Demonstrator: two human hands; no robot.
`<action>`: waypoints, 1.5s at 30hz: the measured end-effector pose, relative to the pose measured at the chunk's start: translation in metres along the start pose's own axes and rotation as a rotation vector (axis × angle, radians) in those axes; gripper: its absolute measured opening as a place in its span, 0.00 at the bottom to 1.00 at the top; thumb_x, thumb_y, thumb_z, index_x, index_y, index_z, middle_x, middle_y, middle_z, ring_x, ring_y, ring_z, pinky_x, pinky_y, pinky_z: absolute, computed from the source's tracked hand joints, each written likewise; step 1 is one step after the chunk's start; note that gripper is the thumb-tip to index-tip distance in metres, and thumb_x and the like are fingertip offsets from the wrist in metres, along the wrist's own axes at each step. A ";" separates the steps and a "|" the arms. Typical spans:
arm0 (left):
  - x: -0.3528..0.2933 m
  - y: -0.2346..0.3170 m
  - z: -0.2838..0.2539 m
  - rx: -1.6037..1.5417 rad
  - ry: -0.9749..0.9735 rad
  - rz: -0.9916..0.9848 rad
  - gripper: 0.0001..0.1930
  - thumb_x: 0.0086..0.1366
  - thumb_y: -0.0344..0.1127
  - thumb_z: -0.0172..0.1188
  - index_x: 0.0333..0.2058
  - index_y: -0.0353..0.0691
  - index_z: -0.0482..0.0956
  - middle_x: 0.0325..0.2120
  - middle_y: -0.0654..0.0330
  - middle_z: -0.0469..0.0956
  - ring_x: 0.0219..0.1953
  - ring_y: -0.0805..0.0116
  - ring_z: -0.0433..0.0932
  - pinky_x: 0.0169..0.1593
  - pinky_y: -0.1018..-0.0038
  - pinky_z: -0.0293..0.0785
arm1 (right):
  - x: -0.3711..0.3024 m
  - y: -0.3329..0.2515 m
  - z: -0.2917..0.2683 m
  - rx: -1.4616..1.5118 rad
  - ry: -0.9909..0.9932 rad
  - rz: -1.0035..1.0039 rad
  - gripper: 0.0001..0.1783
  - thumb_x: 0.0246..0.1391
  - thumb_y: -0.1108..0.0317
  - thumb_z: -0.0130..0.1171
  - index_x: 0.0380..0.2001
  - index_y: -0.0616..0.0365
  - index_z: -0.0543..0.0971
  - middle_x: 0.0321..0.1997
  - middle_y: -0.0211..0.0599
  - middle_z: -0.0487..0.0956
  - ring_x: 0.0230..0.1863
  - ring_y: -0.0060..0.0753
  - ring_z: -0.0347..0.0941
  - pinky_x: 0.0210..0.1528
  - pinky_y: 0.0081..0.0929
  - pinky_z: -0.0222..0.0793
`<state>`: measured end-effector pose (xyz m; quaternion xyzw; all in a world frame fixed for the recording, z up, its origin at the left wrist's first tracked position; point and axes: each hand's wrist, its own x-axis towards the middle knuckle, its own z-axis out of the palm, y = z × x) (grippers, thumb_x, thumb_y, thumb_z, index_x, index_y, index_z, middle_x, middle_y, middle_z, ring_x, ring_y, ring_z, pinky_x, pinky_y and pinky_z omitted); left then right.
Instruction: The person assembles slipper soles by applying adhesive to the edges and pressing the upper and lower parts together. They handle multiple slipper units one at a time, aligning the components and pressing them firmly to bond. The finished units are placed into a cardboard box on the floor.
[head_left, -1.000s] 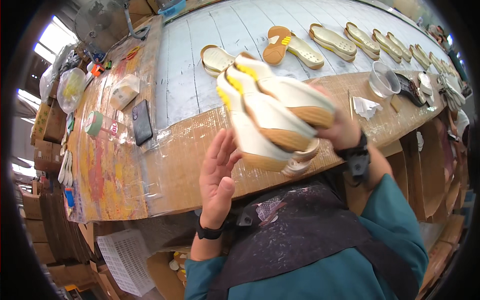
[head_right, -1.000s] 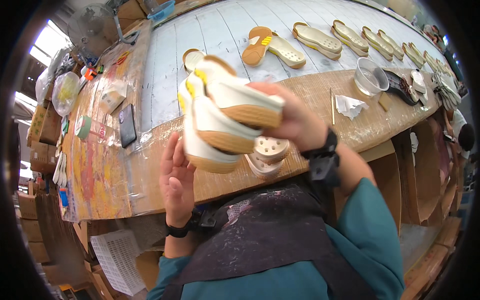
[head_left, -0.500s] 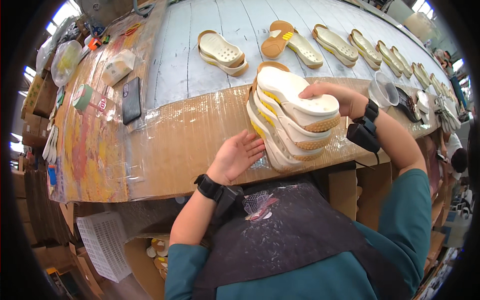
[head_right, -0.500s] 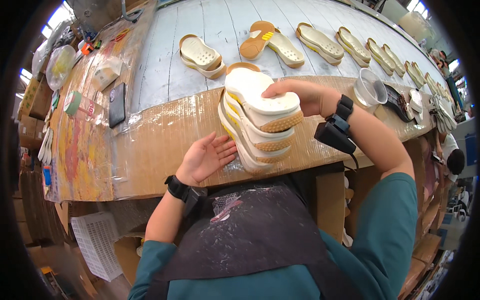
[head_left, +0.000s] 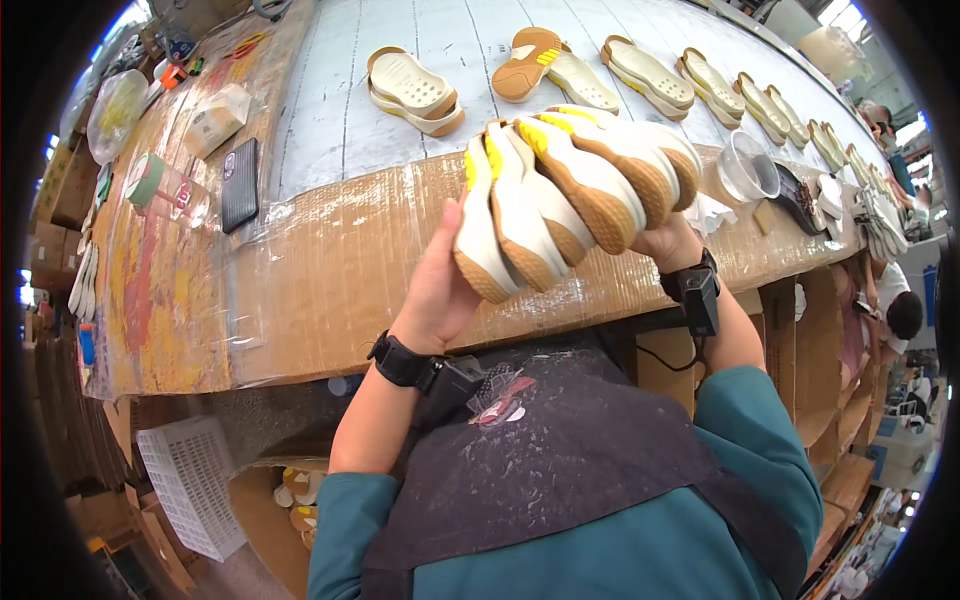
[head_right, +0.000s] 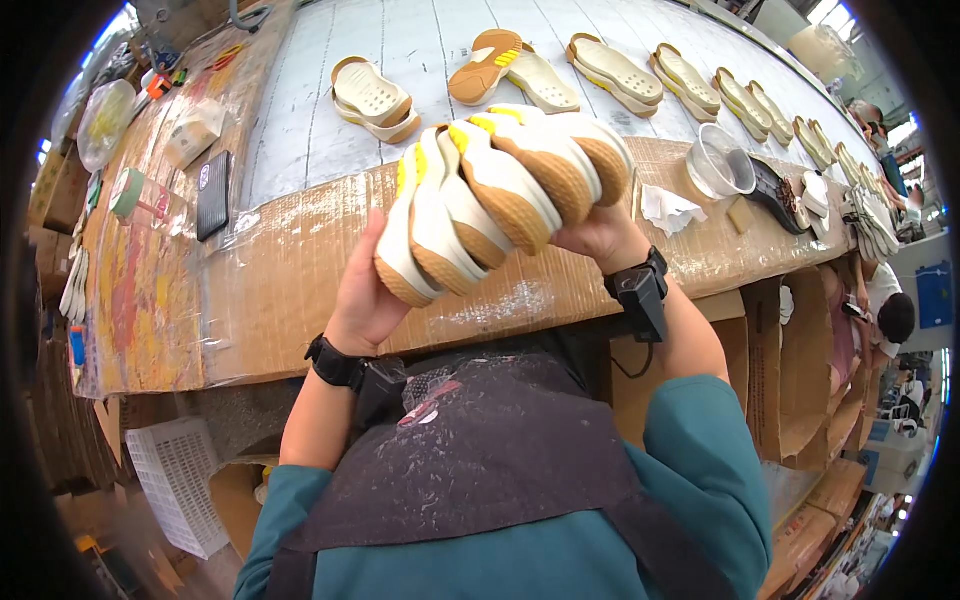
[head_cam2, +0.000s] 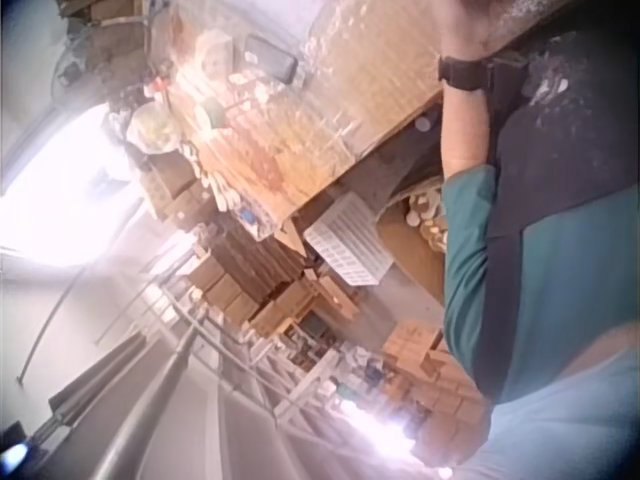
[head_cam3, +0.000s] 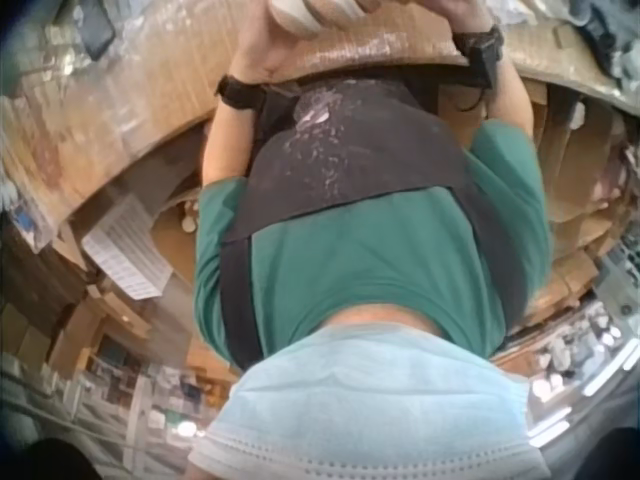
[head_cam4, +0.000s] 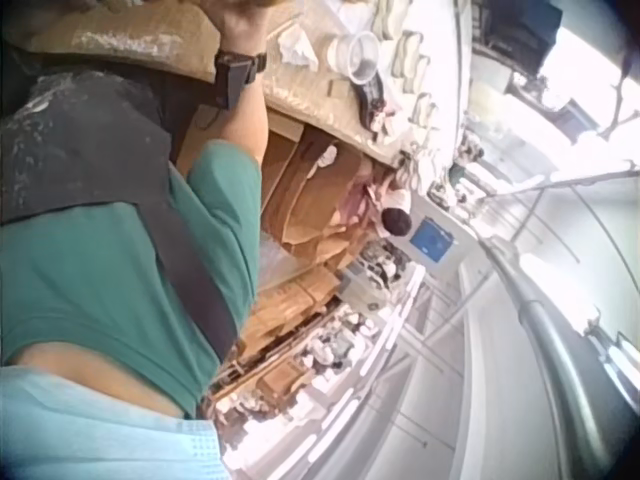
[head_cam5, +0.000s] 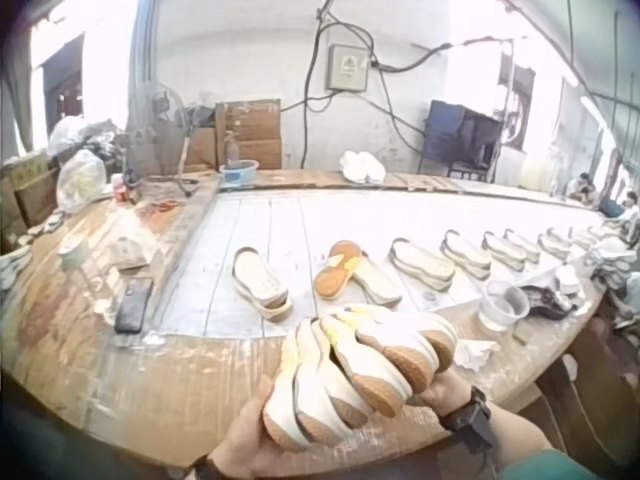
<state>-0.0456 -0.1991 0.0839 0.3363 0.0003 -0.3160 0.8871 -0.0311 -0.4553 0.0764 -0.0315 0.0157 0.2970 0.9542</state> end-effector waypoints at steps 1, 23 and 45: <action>-0.002 0.004 -0.001 -0.009 0.004 0.009 0.29 0.64 0.55 0.34 0.57 0.41 0.55 0.53 0.57 0.62 0.53 0.65 0.64 0.55 0.66 0.60 | 0.005 0.004 0.003 -0.012 0.031 0.007 0.26 0.55 0.53 0.43 0.53 0.59 0.61 0.56 0.44 0.63 0.55 0.43 0.61 0.55 0.51 0.57; -0.062 0.034 -0.019 -0.109 0.062 0.227 0.29 0.63 0.57 0.33 0.54 0.43 0.59 0.48 0.56 0.68 0.47 0.60 0.70 0.46 0.59 0.69 | 0.041 0.077 0.069 -0.426 -0.020 0.114 0.34 0.56 0.46 0.36 0.59 0.56 0.50 0.62 0.49 0.50 0.62 0.57 0.47 0.55 0.70 0.41; -0.180 0.038 -0.161 -0.471 0.327 1.044 0.23 0.65 0.46 0.38 0.52 0.36 0.62 0.49 0.58 0.67 0.49 0.68 0.66 0.51 0.71 0.62 | 0.108 0.259 0.090 -0.758 -0.144 0.224 0.19 0.43 0.47 0.53 0.32 0.47 0.68 0.56 0.41 0.58 0.60 0.37 0.47 0.60 0.36 0.42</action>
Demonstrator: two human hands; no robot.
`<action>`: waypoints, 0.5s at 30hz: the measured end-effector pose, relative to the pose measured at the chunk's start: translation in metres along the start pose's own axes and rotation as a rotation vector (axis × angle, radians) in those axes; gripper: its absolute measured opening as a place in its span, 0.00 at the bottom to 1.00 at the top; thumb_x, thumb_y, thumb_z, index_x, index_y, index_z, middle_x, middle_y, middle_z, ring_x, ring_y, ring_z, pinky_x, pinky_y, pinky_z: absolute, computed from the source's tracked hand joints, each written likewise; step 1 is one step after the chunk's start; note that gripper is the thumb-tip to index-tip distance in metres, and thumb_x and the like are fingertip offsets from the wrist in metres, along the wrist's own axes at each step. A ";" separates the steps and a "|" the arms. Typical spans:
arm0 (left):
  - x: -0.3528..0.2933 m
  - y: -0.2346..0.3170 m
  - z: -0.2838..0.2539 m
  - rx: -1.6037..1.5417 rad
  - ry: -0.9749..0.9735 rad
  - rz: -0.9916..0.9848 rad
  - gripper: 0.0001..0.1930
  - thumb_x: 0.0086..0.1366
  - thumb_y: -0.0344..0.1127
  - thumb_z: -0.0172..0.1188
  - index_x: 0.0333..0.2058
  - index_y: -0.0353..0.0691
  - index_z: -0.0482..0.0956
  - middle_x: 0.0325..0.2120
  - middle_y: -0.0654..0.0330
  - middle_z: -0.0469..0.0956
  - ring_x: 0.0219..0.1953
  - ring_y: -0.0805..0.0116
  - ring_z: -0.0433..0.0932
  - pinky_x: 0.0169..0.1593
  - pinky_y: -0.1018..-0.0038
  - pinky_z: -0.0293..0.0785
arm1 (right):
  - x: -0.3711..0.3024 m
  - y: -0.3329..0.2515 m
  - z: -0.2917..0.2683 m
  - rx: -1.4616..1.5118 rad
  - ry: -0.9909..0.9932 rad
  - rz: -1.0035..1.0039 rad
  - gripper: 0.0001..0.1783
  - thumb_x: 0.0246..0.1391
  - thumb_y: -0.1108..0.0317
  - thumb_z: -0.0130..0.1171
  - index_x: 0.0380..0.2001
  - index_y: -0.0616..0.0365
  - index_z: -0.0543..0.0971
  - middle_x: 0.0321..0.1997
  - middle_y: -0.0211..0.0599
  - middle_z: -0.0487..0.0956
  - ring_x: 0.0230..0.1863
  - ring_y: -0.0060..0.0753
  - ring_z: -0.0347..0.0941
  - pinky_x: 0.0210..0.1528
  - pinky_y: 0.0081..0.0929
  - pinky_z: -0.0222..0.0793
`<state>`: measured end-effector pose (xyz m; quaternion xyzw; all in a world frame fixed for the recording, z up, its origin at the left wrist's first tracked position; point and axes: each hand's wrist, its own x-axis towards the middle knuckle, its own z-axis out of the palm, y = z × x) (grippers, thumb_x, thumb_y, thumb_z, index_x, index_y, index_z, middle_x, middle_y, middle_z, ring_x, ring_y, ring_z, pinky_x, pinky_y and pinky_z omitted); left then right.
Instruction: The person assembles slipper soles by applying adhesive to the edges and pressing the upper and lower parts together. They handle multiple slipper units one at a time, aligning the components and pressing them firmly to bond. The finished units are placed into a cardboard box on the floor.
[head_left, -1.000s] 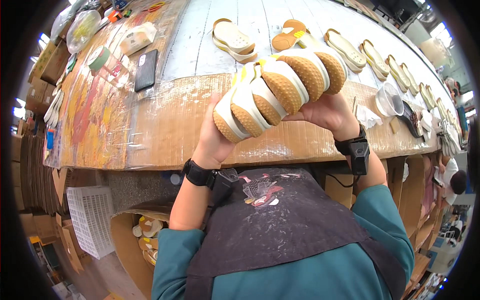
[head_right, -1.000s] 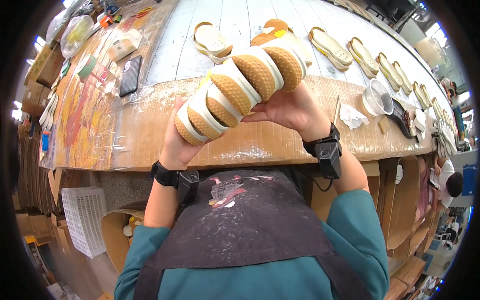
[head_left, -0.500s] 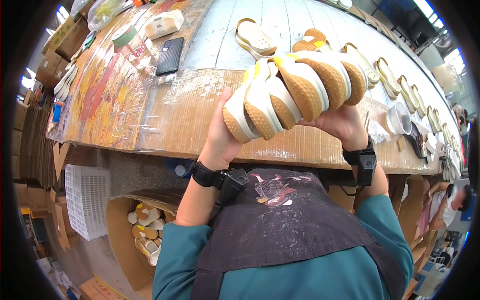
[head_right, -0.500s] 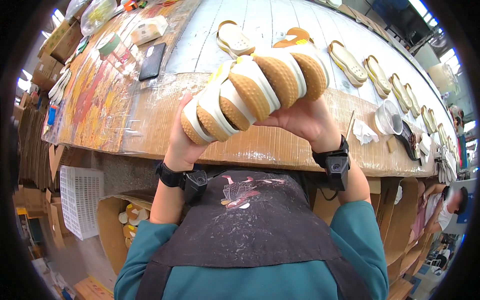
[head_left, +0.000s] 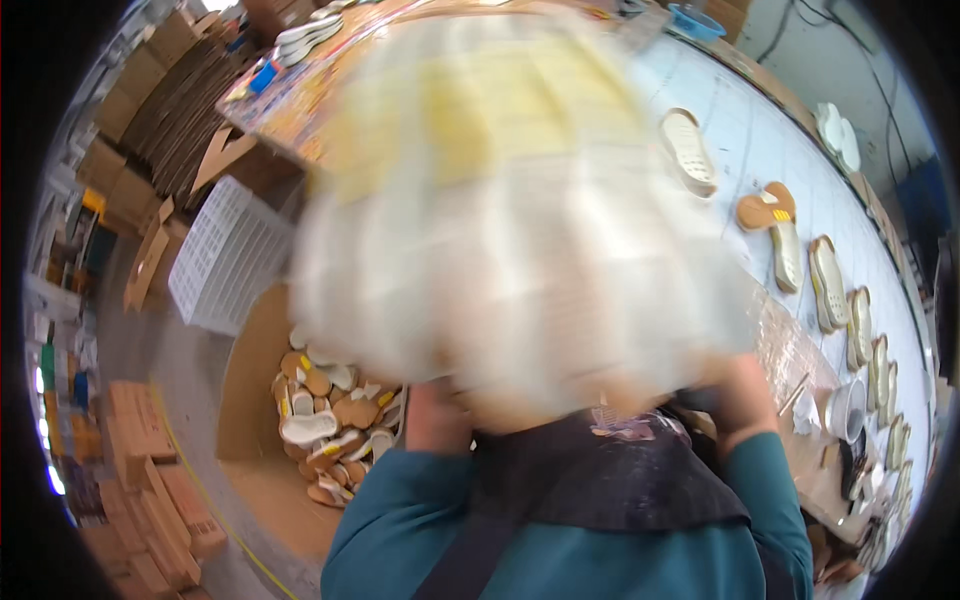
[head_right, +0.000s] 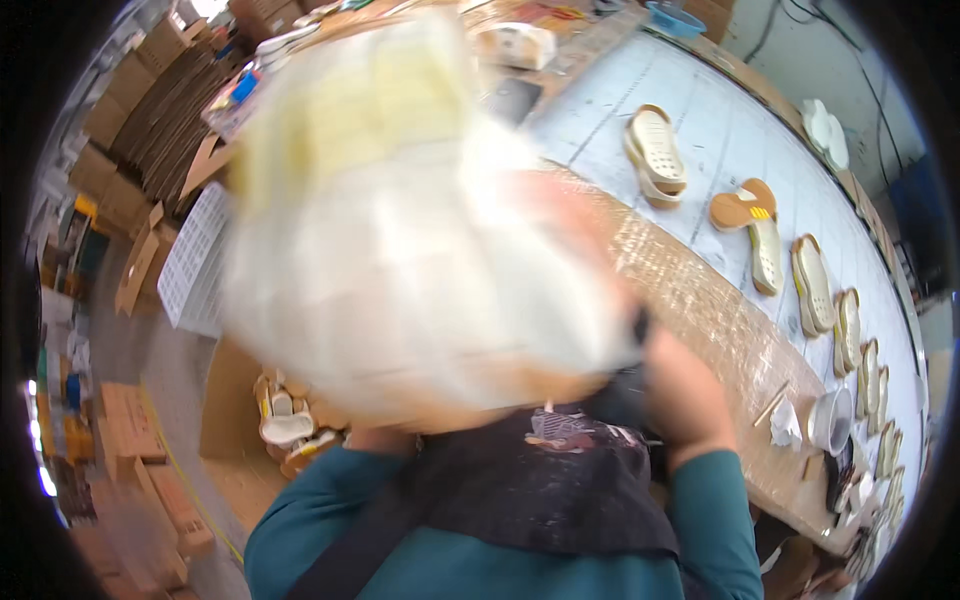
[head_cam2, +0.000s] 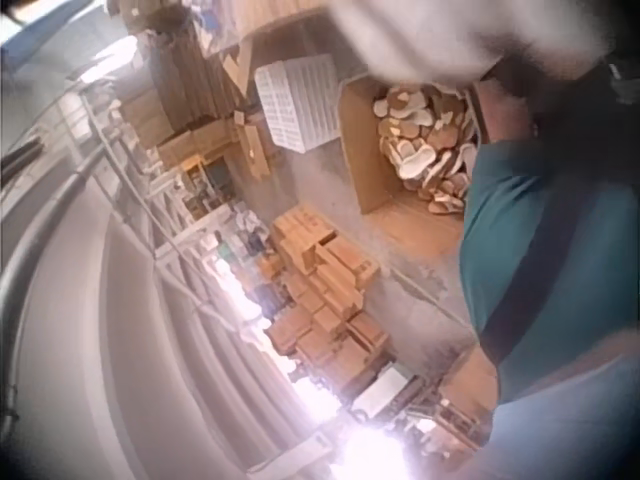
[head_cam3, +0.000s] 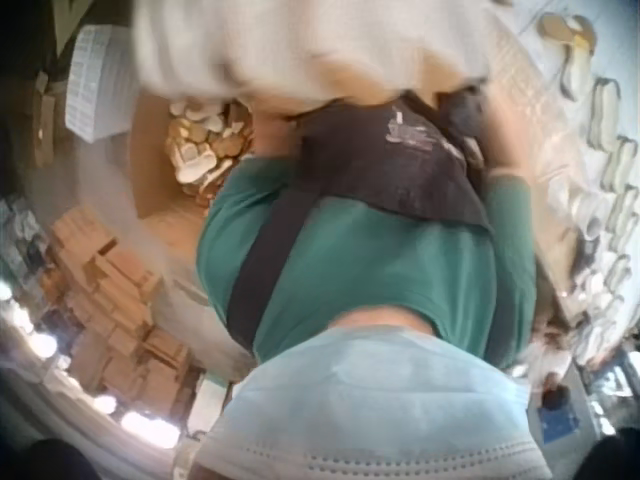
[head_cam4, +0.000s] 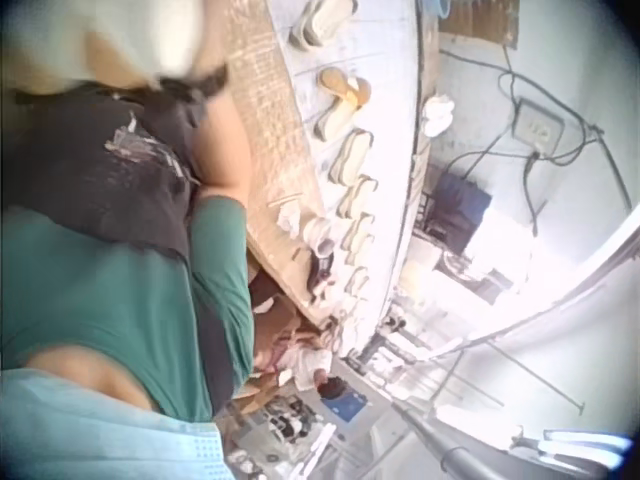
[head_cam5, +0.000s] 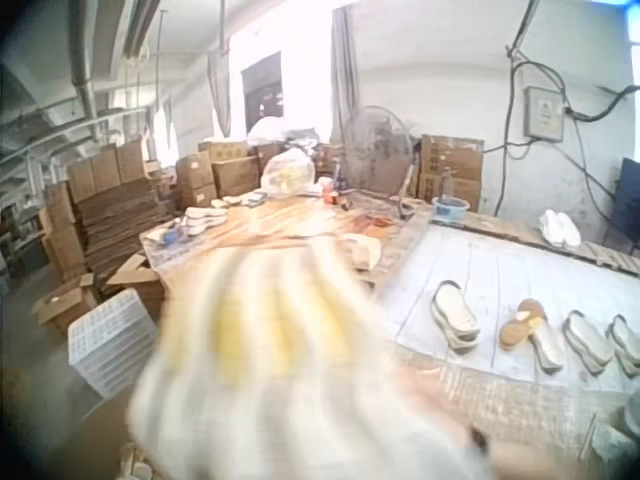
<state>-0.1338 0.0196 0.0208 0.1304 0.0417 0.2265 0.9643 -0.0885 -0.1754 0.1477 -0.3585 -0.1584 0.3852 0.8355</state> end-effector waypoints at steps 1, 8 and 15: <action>0.002 0.015 -0.015 -0.089 0.040 0.075 0.23 0.65 0.46 0.38 0.52 0.36 0.62 0.48 0.58 0.67 0.49 0.68 0.66 0.51 0.71 0.62 | 0.018 0.020 0.018 -0.045 -0.041 -0.011 0.18 0.42 0.47 0.54 0.30 0.46 0.69 0.56 0.41 0.58 0.60 0.37 0.46 0.60 0.35 0.41; 0.021 0.034 -0.026 -0.465 -0.201 0.137 0.21 0.64 0.44 0.40 0.49 0.36 0.65 0.46 0.57 0.69 0.45 0.66 0.68 0.47 0.70 0.64 | 0.075 0.129 0.082 -0.265 -0.152 -0.557 0.12 0.34 0.47 0.62 0.16 0.40 0.76 0.53 0.40 0.58 0.61 0.33 0.41 0.61 0.30 0.35; 0.076 -0.043 0.060 0.077 -0.158 -0.442 0.15 0.62 0.38 0.44 0.45 0.39 0.69 0.42 0.59 0.73 0.40 0.67 0.71 0.42 0.71 0.66 | 0.086 -0.070 -0.142 -0.900 0.141 -0.180 0.19 0.57 0.55 0.45 0.39 0.59 0.75 0.34 0.33 0.77 0.37 0.21 0.72 0.38 0.20 0.67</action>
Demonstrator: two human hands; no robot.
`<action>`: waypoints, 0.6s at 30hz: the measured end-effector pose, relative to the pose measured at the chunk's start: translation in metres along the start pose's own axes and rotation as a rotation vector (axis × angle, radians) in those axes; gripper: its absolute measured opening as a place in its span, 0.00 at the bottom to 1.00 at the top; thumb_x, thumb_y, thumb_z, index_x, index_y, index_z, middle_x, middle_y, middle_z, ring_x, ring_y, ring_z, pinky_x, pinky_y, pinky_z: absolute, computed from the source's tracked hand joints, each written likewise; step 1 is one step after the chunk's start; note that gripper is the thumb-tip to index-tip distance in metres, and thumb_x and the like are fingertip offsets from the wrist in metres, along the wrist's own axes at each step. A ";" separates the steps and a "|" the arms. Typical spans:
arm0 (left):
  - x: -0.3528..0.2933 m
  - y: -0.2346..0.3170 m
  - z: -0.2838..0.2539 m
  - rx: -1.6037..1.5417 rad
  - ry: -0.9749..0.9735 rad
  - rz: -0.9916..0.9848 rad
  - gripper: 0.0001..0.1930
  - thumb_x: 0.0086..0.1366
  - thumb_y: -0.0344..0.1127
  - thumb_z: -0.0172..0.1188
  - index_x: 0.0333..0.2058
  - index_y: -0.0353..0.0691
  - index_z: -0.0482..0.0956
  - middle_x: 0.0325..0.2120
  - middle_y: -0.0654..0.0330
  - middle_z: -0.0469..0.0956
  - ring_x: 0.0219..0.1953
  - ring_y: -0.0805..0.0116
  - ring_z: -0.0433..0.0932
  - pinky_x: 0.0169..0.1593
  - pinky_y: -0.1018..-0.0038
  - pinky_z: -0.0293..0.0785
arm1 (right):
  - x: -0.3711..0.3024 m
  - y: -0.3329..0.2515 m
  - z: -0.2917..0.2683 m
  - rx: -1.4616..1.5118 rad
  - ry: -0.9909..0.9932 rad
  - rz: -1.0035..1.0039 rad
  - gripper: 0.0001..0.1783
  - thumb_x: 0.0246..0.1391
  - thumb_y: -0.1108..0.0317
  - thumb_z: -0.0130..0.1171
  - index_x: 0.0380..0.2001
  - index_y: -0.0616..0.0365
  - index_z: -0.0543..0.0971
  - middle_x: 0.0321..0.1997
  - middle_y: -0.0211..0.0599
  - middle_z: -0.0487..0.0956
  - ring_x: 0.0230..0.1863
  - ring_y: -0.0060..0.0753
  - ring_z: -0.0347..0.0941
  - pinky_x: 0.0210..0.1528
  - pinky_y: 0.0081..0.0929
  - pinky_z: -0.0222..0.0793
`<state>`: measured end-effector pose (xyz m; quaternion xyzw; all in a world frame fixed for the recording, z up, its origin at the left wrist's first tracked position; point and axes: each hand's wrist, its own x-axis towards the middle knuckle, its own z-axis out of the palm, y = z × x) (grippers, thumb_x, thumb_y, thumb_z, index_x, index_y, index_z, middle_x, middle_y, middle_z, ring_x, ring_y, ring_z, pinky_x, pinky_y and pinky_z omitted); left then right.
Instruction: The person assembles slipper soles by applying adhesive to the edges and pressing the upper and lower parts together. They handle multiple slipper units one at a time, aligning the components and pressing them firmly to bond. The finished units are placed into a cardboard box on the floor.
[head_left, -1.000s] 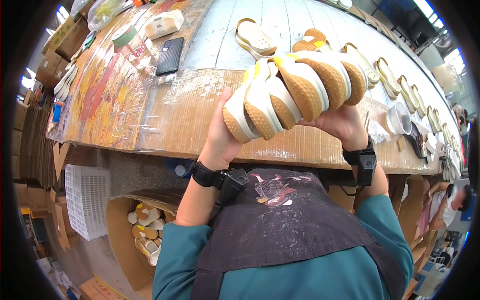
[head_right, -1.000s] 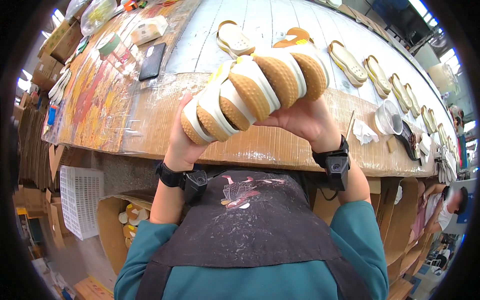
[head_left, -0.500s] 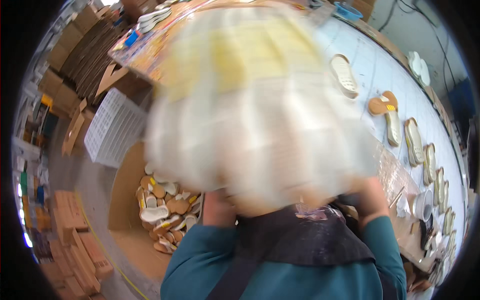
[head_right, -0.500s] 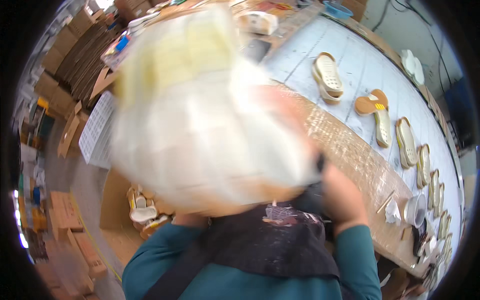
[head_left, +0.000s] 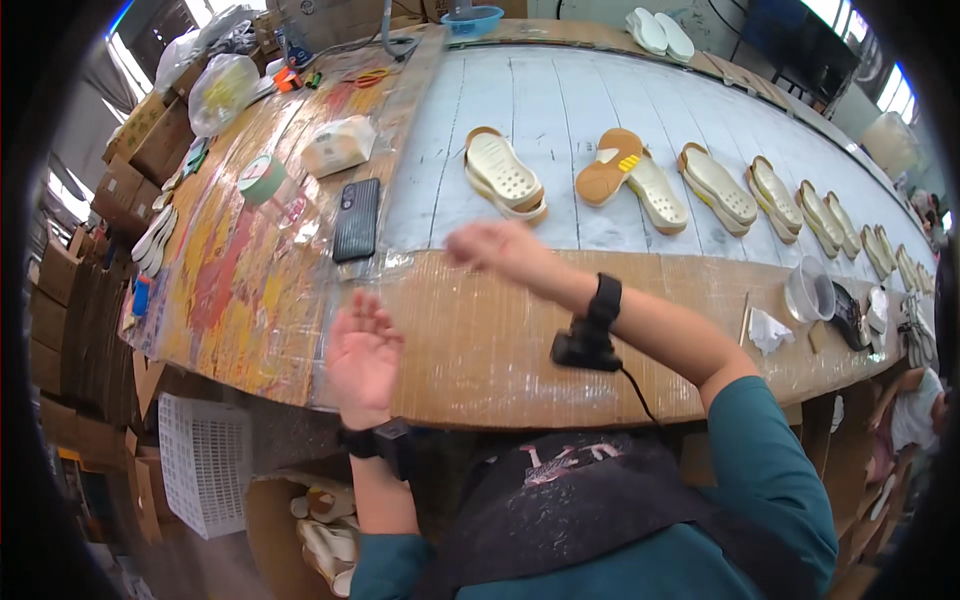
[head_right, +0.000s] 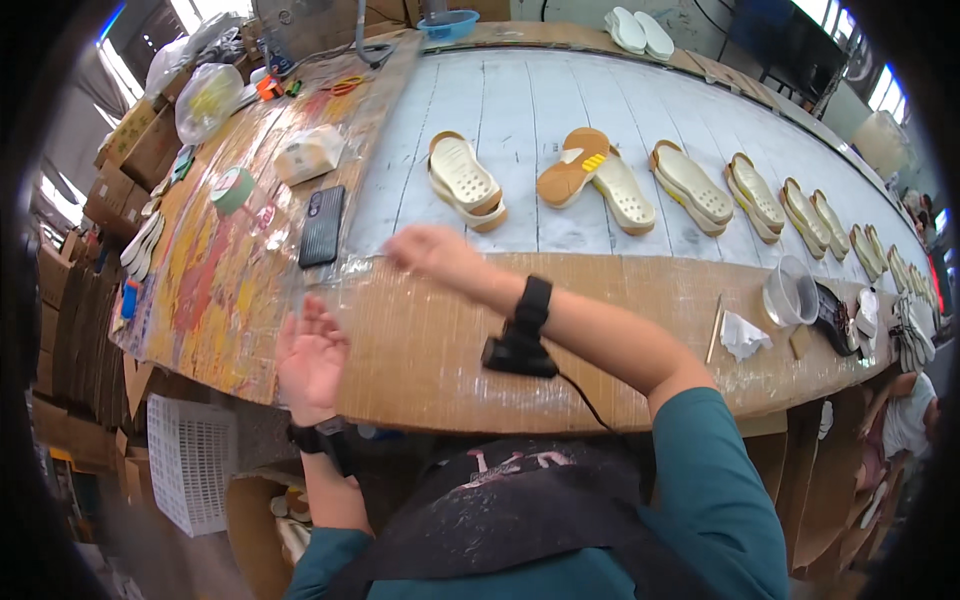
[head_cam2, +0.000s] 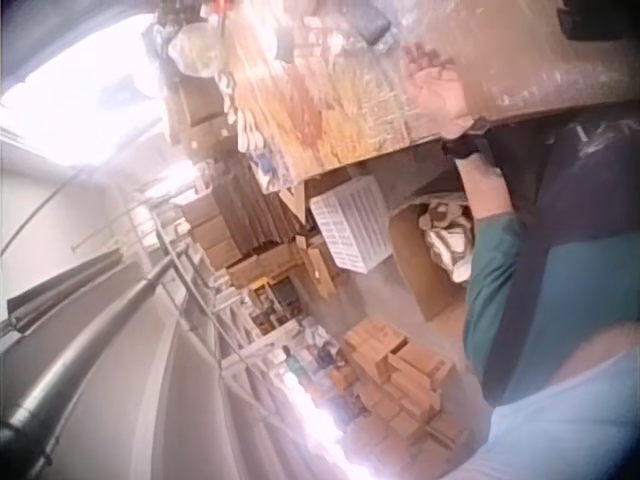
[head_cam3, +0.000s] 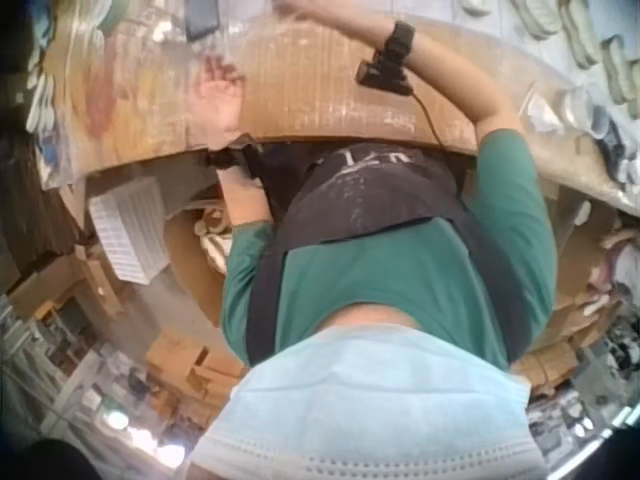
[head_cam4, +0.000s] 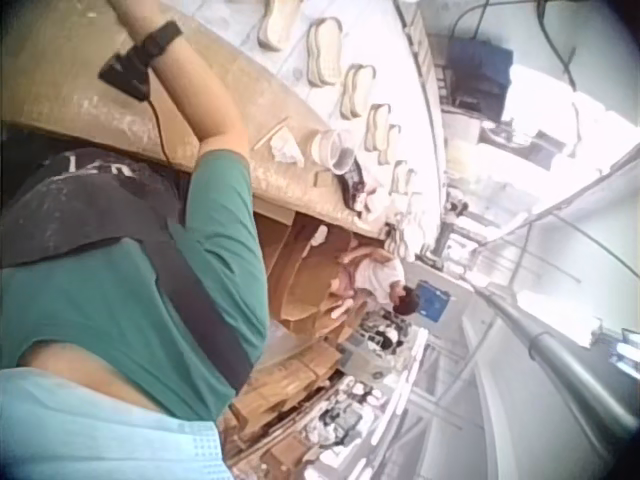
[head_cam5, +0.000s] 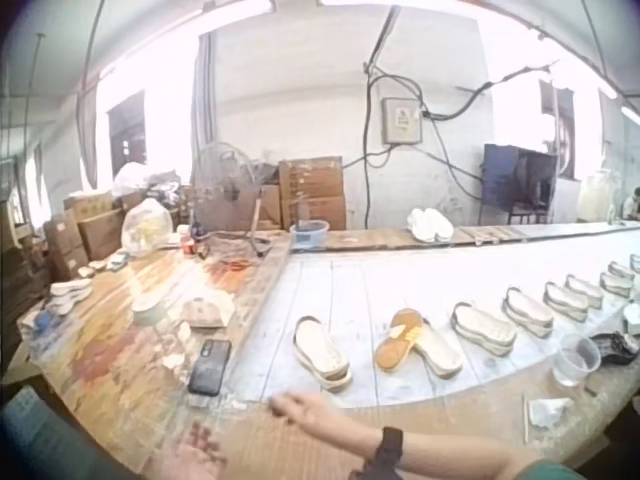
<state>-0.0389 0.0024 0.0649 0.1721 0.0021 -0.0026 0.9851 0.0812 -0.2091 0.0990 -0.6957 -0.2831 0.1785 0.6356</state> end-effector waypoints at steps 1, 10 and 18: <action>0.019 -0.013 0.008 0.040 0.016 -0.090 0.15 0.62 0.36 0.44 0.45 0.38 0.69 0.42 0.58 0.73 0.41 0.66 0.71 0.42 0.70 0.66 | 0.014 0.022 -0.036 -0.211 0.229 -0.012 0.19 0.56 0.57 0.46 0.41 0.60 0.73 0.37 0.35 0.76 0.40 0.24 0.71 0.40 0.21 0.66; 0.081 -0.109 0.002 0.221 0.319 -0.327 0.13 0.61 0.36 0.47 0.43 0.40 0.67 0.40 0.59 0.71 0.41 0.66 0.70 0.42 0.71 0.68 | 0.078 0.127 -0.103 0.046 0.463 0.327 0.25 0.47 0.63 0.52 0.49 0.58 0.64 0.48 0.42 0.70 0.48 0.40 0.66 0.47 0.37 0.64; 0.084 -0.109 0.034 0.451 0.139 -0.077 0.24 0.62 0.48 0.46 0.52 0.40 0.59 0.49 0.57 0.63 0.50 0.64 0.63 0.54 0.65 0.59 | -0.019 0.008 -0.078 0.563 0.175 0.501 0.25 0.49 0.65 0.49 0.52 0.52 0.63 0.44 0.38 0.70 0.46 0.35 0.65 0.41 0.39 0.69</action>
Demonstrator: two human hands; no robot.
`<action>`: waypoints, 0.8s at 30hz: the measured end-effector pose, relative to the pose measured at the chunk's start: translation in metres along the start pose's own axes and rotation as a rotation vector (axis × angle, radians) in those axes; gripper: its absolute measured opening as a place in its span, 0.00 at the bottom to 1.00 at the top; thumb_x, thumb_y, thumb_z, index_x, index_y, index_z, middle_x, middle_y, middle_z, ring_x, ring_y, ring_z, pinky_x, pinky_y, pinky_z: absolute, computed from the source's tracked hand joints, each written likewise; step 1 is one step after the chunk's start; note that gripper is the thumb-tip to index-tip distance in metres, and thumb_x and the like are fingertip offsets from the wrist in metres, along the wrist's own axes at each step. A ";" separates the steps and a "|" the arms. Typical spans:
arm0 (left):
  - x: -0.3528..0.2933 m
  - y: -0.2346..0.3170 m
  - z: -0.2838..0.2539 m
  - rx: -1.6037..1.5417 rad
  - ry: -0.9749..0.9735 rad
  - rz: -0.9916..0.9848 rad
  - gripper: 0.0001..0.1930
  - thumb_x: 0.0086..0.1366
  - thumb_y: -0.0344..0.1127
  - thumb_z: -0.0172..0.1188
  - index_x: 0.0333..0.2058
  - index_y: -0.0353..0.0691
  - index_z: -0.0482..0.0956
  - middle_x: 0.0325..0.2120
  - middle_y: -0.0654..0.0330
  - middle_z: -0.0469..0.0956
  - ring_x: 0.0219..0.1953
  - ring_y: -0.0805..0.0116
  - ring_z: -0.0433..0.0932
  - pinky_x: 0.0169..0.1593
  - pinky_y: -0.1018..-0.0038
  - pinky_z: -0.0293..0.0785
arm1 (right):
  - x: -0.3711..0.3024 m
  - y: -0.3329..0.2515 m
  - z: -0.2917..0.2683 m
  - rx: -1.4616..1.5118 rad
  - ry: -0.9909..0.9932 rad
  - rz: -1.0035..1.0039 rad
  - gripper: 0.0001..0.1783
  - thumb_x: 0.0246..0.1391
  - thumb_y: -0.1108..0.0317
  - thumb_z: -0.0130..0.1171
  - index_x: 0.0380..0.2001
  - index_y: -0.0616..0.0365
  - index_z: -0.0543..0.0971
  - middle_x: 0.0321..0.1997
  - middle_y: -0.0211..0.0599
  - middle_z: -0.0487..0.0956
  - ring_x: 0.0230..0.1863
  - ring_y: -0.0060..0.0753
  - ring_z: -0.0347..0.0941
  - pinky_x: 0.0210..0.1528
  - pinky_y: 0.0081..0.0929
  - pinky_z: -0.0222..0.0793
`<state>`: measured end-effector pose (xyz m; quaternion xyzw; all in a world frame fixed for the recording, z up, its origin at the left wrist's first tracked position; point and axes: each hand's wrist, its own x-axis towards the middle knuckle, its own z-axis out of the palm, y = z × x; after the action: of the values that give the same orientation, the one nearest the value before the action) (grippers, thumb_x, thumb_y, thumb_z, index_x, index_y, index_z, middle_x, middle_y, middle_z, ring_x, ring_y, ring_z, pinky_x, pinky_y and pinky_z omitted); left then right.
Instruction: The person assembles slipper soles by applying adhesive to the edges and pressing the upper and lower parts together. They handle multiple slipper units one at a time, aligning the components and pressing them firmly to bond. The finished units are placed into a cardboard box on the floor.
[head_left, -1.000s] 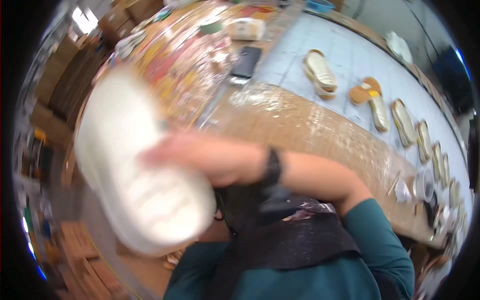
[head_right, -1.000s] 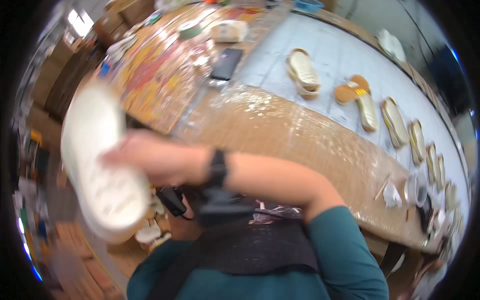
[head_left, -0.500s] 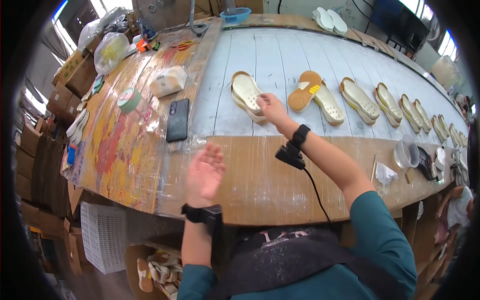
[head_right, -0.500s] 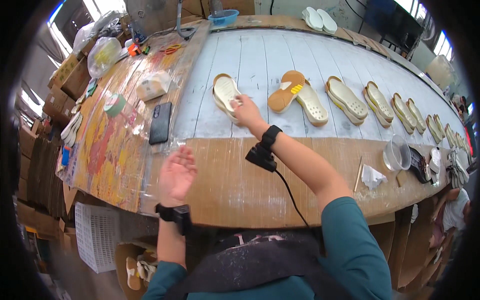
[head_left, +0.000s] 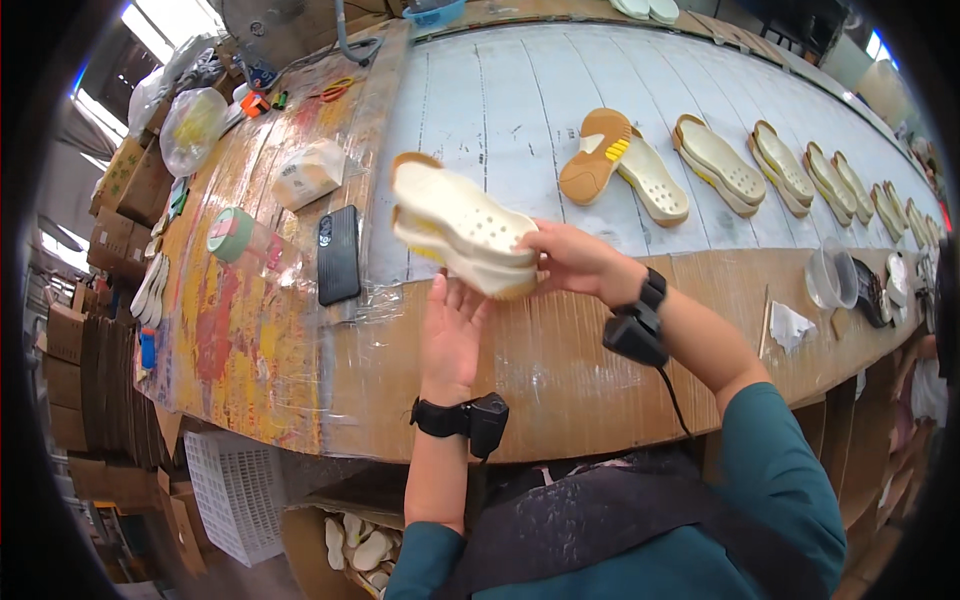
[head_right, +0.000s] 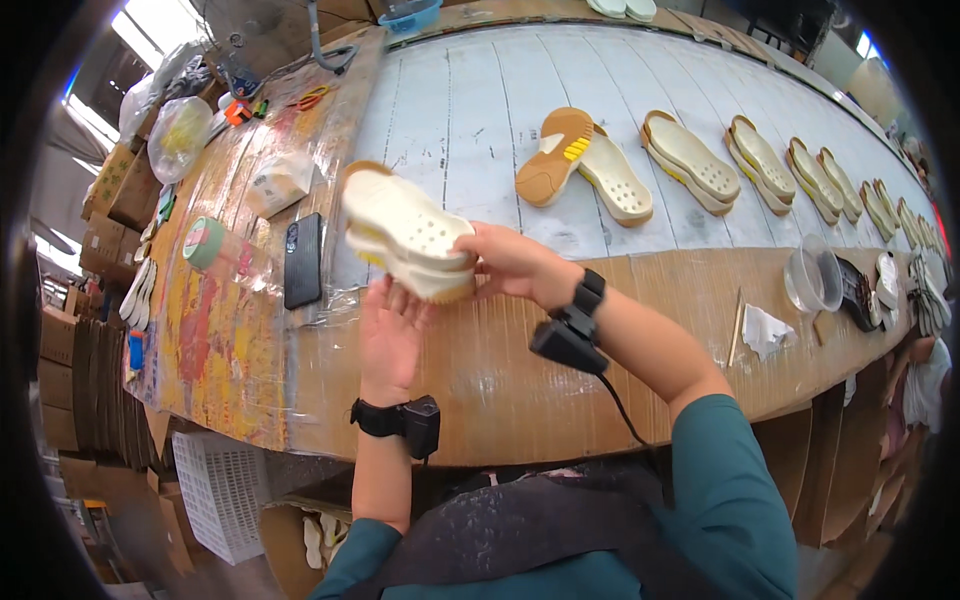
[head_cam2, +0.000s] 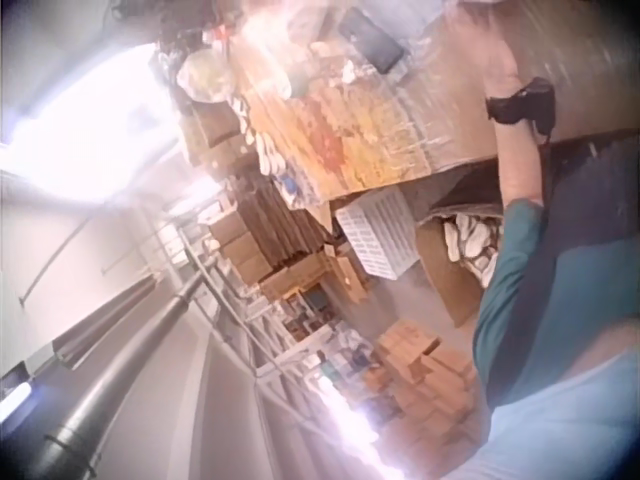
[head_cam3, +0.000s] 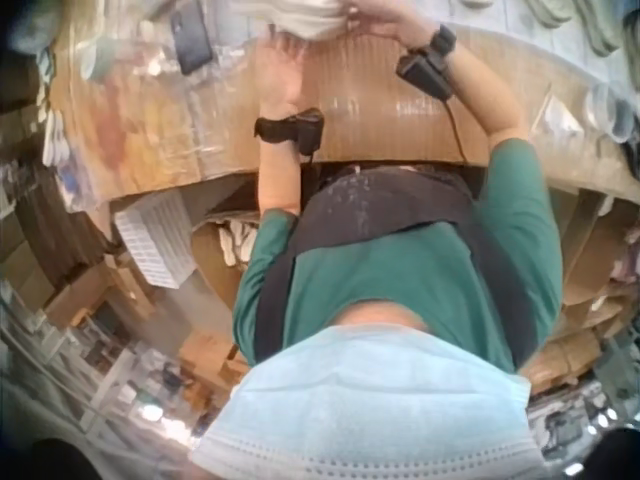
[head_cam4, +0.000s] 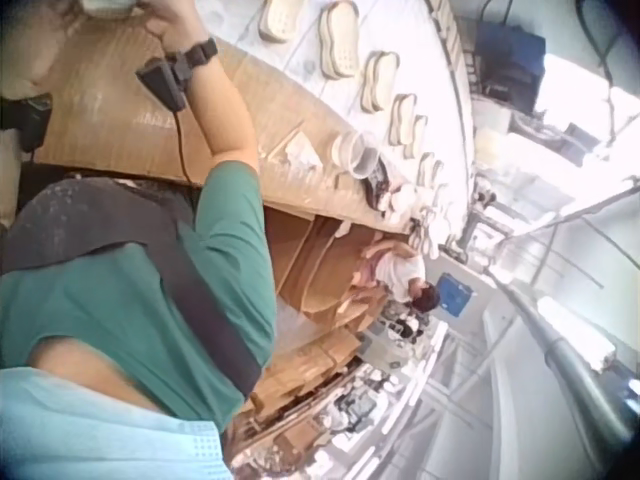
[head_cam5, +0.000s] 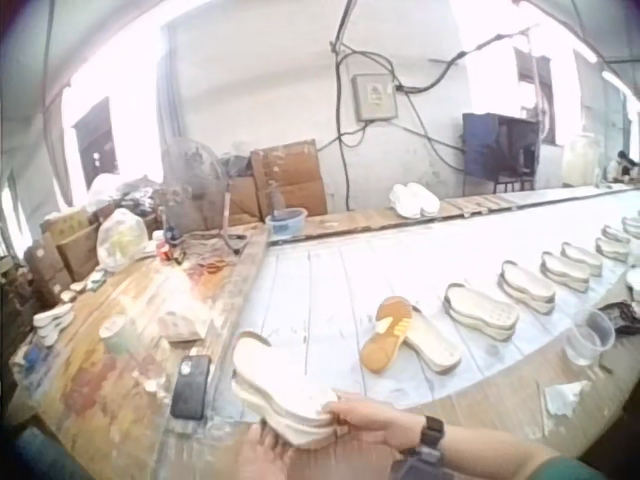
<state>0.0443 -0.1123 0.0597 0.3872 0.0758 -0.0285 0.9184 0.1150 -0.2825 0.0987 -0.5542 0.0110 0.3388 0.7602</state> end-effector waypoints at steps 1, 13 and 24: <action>-0.006 0.001 0.007 0.021 0.002 0.020 0.25 0.62 0.49 0.45 0.52 0.40 0.59 0.49 0.57 0.62 0.51 0.64 0.62 0.54 0.65 0.59 | -0.017 0.002 0.001 -0.059 -0.041 -0.062 0.26 0.48 0.65 0.50 0.53 0.52 0.62 0.43 0.38 0.70 0.47 0.35 0.64 0.41 0.37 0.69; -0.069 -0.025 0.059 -0.288 -0.186 -0.005 0.26 0.62 0.52 0.43 0.53 0.41 0.58 0.51 0.58 0.63 0.53 0.62 0.63 0.56 0.64 0.59 | -0.106 0.045 0.067 -0.567 0.417 -1.136 0.36 0.33 0.69 0.68 0.49 0.61 0.65 0.49 0.41 0.68 0.48 0.36 0.65 0.50 0.28 0.60; -0.103 -0.023 0.082 -0.055 -0.129 0.159 0.25 0.66 0.50 0.34 0.54 0.39 0.57 0.53 0.56 0.61 0.55 0.61 0.60 0.58 0.63 0.56 | -0.138 0.051 0.065 -0.471 0.347 -1.203 0.35 0.39 0.67 0.63 0.52 0.61 0.61 0.51 0.47 0.66 0.52 0.44 0.62 0.52 0.29 0.58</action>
<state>-0.0499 -0.1874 0.1167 0.3640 -0.0137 0.0218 0.9311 -0.0417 -0.2886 0.1353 -0.6615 -0.2521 -0.2449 0.6625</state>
